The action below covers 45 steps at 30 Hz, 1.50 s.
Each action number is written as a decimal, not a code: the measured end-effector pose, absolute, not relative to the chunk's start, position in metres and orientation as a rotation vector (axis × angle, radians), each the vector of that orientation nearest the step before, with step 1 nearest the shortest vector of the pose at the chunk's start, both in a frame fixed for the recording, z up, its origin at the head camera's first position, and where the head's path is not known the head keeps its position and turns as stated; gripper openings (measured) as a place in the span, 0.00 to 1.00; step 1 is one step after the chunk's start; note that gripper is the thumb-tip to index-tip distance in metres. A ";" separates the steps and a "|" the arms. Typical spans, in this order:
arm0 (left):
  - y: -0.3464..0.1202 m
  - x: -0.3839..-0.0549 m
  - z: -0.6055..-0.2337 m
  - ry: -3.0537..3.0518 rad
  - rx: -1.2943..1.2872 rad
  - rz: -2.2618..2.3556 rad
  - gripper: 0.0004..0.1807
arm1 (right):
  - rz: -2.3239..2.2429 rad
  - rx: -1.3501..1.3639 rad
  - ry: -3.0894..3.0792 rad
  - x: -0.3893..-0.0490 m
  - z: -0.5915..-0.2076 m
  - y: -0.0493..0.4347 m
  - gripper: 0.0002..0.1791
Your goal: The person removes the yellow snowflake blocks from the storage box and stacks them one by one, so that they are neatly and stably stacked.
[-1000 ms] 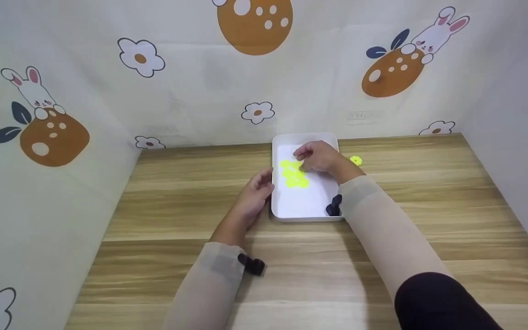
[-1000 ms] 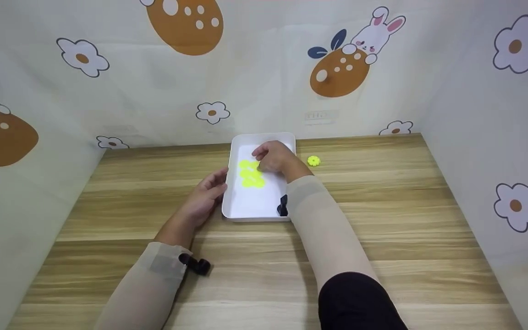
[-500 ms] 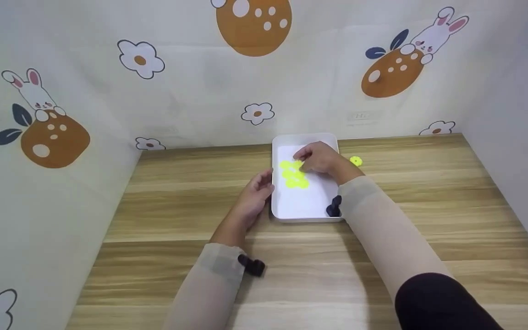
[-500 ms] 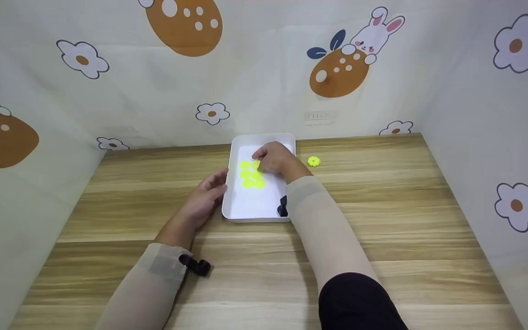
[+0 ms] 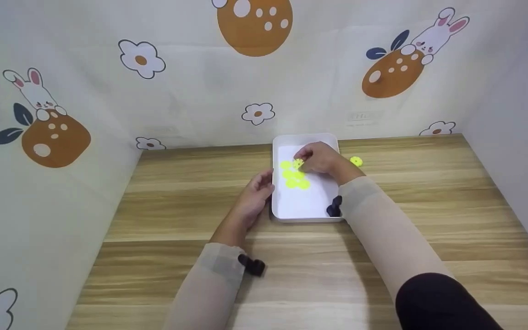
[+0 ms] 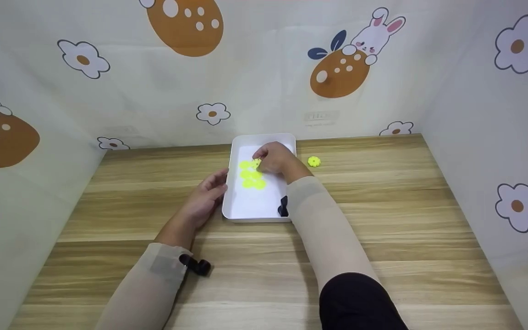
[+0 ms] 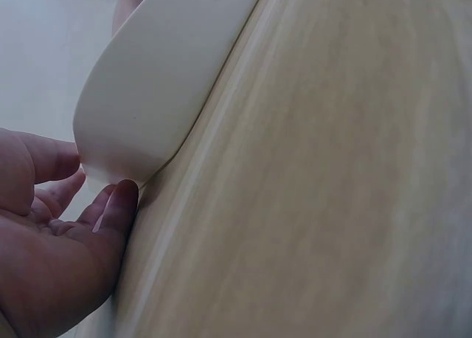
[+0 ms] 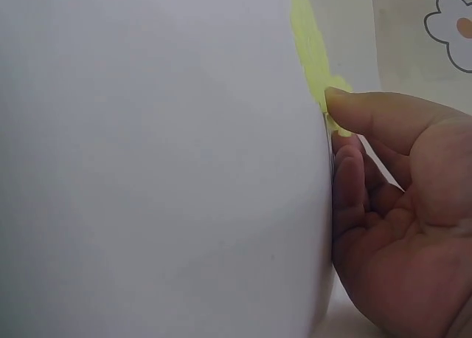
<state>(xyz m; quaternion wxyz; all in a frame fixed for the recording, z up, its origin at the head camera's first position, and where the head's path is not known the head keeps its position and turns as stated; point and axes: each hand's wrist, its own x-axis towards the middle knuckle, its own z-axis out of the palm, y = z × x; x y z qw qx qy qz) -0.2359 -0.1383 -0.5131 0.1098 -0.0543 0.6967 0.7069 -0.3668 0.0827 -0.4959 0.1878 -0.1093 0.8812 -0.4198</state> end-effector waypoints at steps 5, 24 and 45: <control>-0.139 -0.235 -0.514 2.041 -0.134 2.094 0.30 | -1.260 -0.295 2.462 -0.367 -0.497 0.084 0.18; -0.140 -0.237 -0.514 2.067 -0.157 2.056 0.29 | -1.746 -0.009 2.189 -0.370 -0.484 0.083 0.13; -0.140 -0.235 -0.514 2.048 -0.111 2.083 0.30 | -1.860 -0.069 2.133 -0.356 -0.434 0.126 0.15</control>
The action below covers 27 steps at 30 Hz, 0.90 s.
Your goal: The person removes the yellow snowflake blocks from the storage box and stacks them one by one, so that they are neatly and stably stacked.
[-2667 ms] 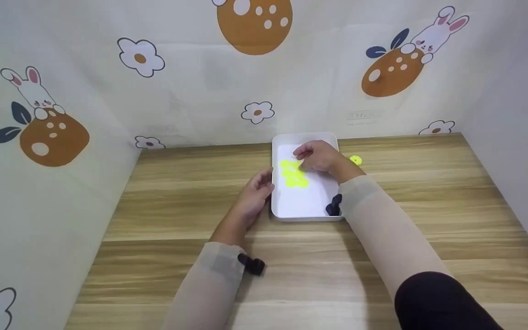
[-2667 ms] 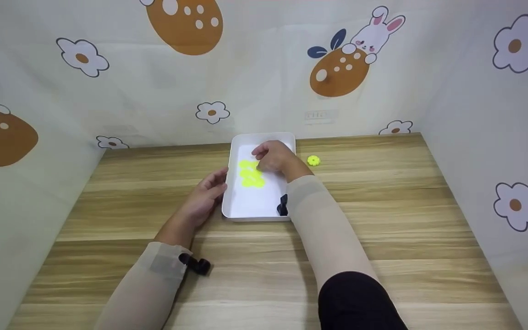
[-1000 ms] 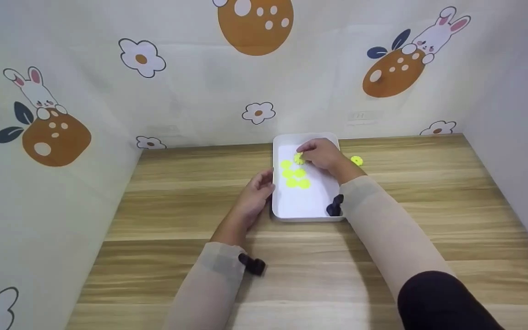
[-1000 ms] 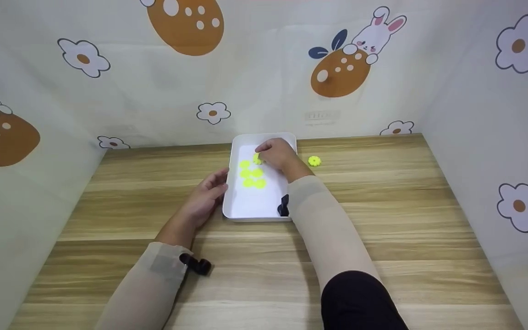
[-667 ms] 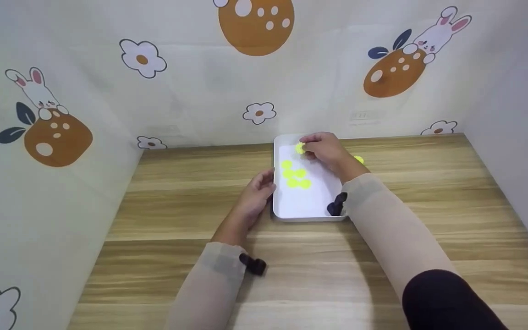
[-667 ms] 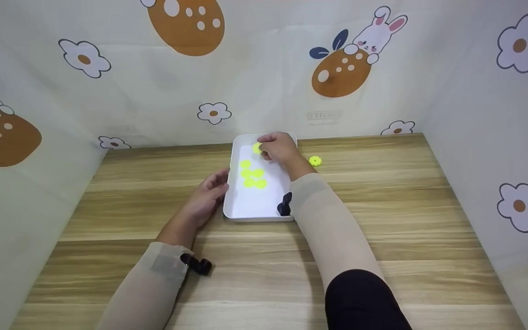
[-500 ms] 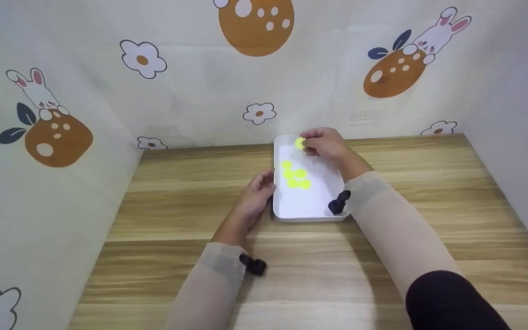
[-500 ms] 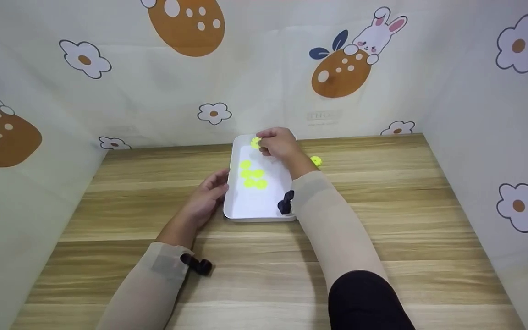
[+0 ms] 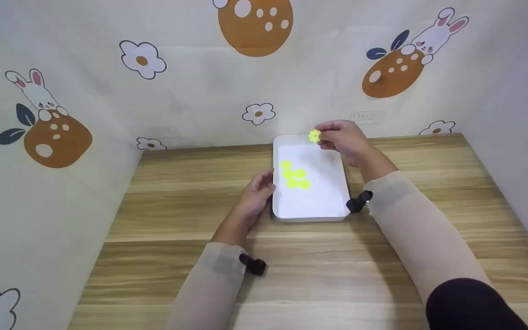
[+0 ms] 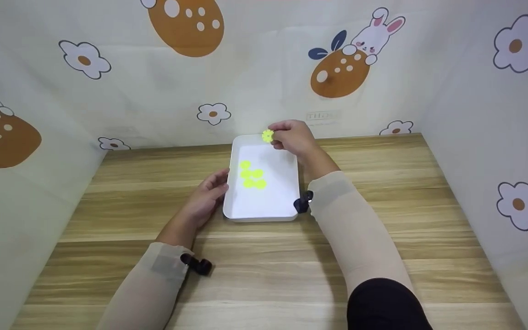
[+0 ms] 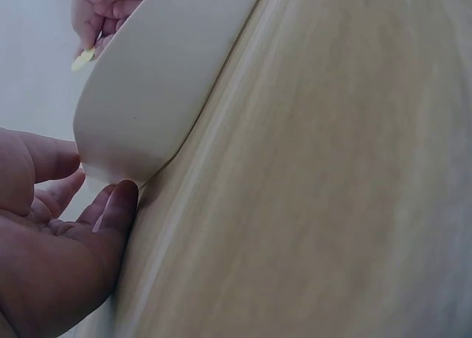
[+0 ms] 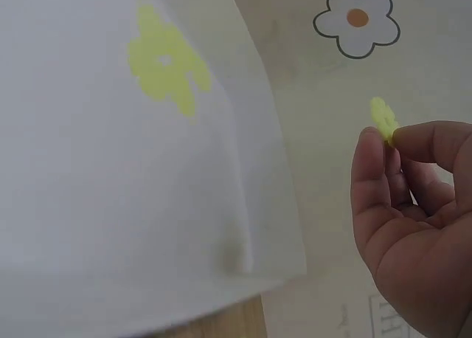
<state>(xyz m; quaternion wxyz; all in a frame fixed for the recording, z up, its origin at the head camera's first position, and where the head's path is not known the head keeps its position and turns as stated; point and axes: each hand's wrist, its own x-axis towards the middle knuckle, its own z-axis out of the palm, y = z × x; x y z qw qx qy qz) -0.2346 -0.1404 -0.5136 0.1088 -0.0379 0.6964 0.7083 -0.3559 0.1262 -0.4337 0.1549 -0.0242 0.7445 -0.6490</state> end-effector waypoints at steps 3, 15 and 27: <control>-0.140 -0.235 -0.514 2.047 -0.112 2.080 0.30 | -1.861 -0.067 2.146 -0.356 -0.434 0.139 0.16; -0.140 -0.235 -0.514 2.055 -0.095 2.089 0.30 | -1.849 0.011 2.167 -0.351 -0.443 0.185 0.18; -0.140 -0.236 -0.516 2.055 -0.096 2.103 0.29 | -1.850 0.121 2.120 -0.348 -0.470 0.218 0.20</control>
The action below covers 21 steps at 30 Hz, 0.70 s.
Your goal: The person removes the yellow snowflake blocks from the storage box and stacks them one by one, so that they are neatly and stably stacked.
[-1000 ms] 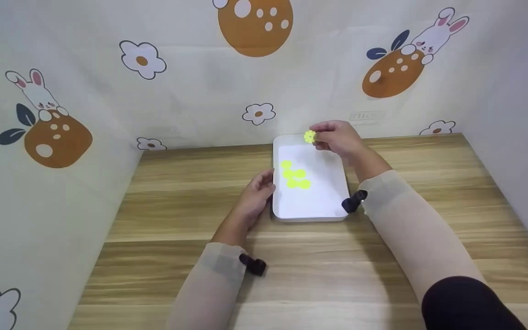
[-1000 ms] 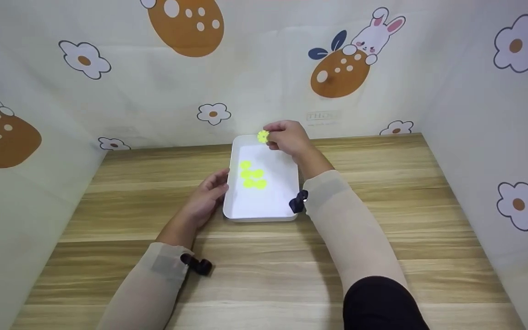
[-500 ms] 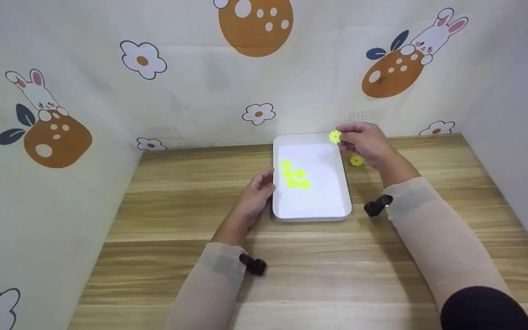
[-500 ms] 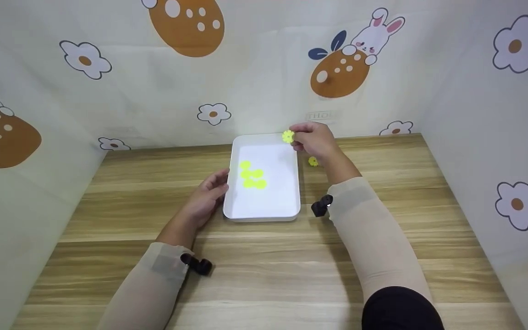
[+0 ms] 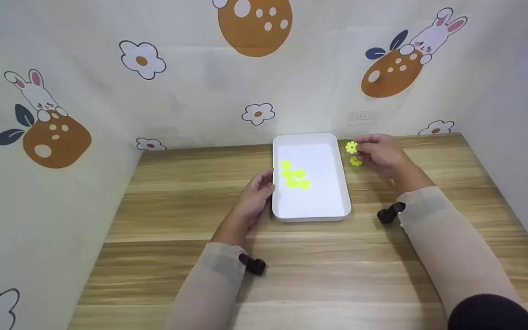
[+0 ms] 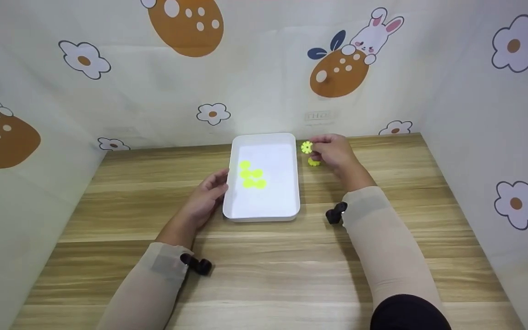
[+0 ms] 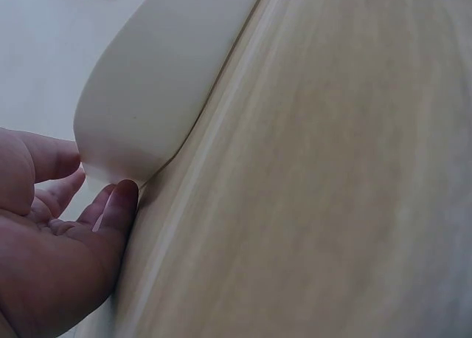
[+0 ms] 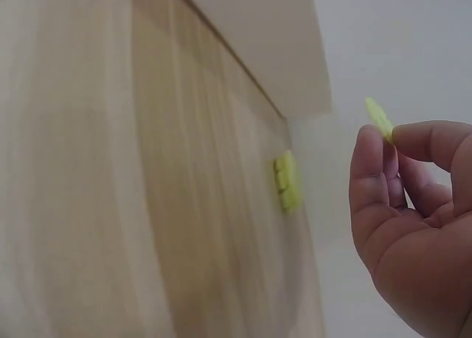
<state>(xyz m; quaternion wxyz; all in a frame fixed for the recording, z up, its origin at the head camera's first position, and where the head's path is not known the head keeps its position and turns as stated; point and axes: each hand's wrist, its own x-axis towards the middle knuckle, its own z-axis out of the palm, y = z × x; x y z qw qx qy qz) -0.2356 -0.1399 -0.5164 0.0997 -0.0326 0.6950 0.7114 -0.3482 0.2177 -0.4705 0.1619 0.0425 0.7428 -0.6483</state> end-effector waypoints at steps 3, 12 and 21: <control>-0.140 -0.235 -0.516 2.058 -0.100 2.103 0.28 | -1.839 0.134 2.132 -0.349 -0.477 0.221 0.18; -0.140 -0.235 -0.513 2.055 -0.095 2.105 0.29 | -1.787 0.199 2.149 -0.352 -0.493 0.232 0.19; -0.140 -0.235 -0.514 2.055 -0.090 2.109 0.29 | -1.677 0.241 2.222 -0.348 -0.494 0.234 0.23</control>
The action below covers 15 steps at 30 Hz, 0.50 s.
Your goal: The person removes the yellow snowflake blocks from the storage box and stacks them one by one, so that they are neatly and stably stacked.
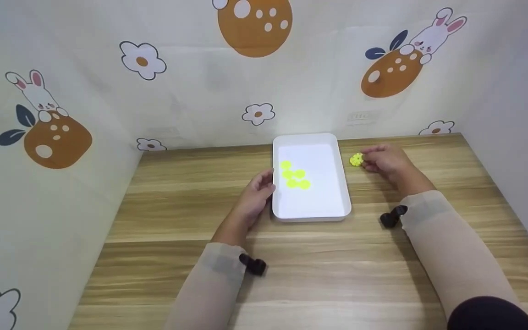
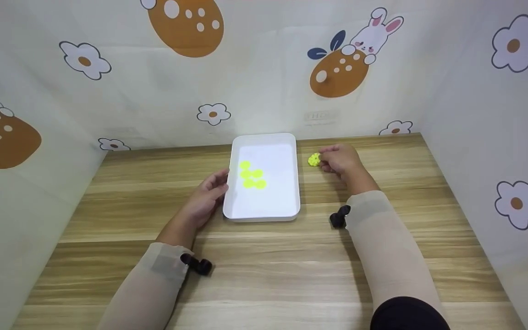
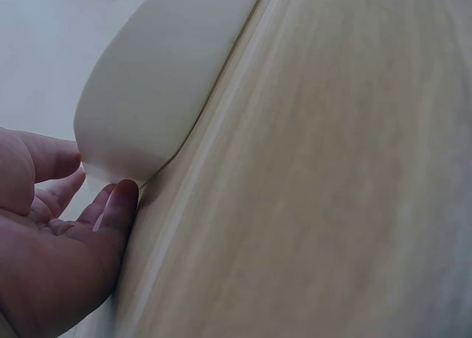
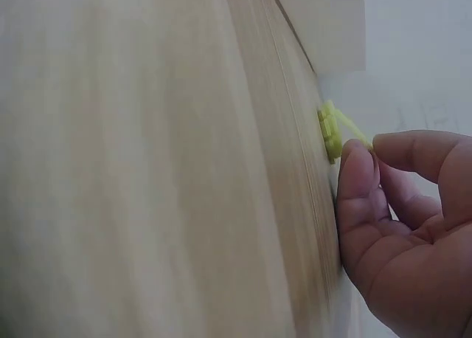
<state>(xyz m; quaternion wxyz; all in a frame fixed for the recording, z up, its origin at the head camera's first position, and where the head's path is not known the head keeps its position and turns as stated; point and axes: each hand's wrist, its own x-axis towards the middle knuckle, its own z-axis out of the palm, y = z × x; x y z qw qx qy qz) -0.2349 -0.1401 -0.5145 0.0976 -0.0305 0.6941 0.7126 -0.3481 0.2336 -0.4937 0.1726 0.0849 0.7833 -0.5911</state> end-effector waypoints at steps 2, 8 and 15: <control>-0.140 -0.235 -0.514 2.053 -0.086 2.111 0.29 | -1.658 0.246 2.239 -0.348 -0.493 0.233 0.23; -0.140 -0.235 -0.515 2.041 -0.089 2.107 0.29 | -1.630 0.271 2.264 -0.347 -0.493 0.232 0.24; -0.140 -0.236 -0.516 2.042 -0.113 2.098 0.29 | -1.639 0.290 2.266 -0.347 -0.494 0.231 0.25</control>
